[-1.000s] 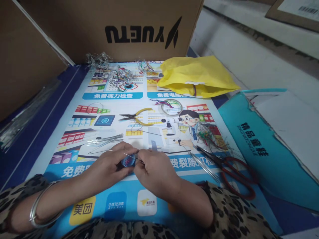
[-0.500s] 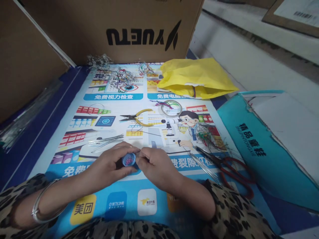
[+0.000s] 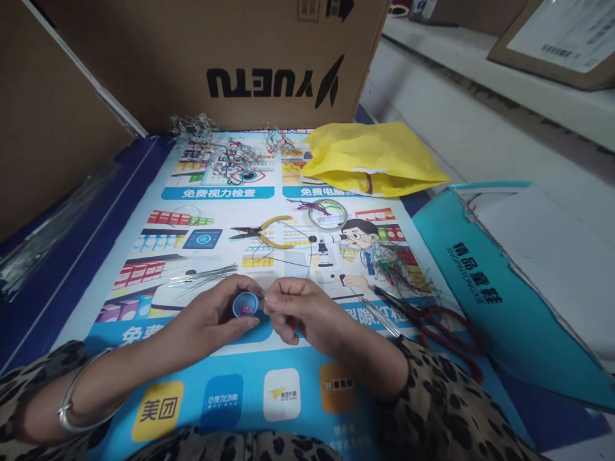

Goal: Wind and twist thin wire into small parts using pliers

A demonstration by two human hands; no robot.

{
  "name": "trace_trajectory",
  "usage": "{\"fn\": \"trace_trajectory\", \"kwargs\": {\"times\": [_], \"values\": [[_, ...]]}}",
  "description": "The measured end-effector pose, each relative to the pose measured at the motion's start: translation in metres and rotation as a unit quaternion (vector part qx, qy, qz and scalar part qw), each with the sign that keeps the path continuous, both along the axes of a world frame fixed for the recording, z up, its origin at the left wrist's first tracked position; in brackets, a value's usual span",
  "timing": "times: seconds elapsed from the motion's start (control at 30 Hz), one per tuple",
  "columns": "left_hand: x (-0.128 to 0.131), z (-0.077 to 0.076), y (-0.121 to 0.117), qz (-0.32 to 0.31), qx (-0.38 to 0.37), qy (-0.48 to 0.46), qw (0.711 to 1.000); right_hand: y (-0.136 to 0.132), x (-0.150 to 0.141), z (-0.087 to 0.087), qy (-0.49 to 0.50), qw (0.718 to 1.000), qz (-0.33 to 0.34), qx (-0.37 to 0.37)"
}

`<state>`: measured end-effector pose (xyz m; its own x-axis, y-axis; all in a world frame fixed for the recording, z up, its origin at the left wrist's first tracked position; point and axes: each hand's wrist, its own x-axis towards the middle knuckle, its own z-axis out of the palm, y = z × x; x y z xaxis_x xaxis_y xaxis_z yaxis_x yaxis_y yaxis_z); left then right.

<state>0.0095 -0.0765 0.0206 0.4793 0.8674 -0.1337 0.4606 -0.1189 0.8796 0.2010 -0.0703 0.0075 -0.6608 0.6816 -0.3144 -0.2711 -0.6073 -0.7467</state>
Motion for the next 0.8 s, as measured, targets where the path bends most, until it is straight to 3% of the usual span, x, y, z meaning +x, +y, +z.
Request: {"fn": "trace_trajectory", "kwargs": {"times": [0.2,0.33,0.8], "values": [[-0.0021,0.0069,-0.0015,0.022,0.020,-0.013,0.999,-0.0008,-0.0006,-0.0007,-0.006,1.000,0.005,0.012],[-0.0027,0.0100,-0.0007,0.000,0.055,-0.026,0.998,-0.0015,-0.0018,-0.0032,-0.025,0.999,0.012,0.031],[-0.0037,0.0046,0.0001,-0.033,0.104,-0.041,0.993,-0.0048,-0.0071,-0.0044,-0.066,0.997,0.003,0.040]]}}
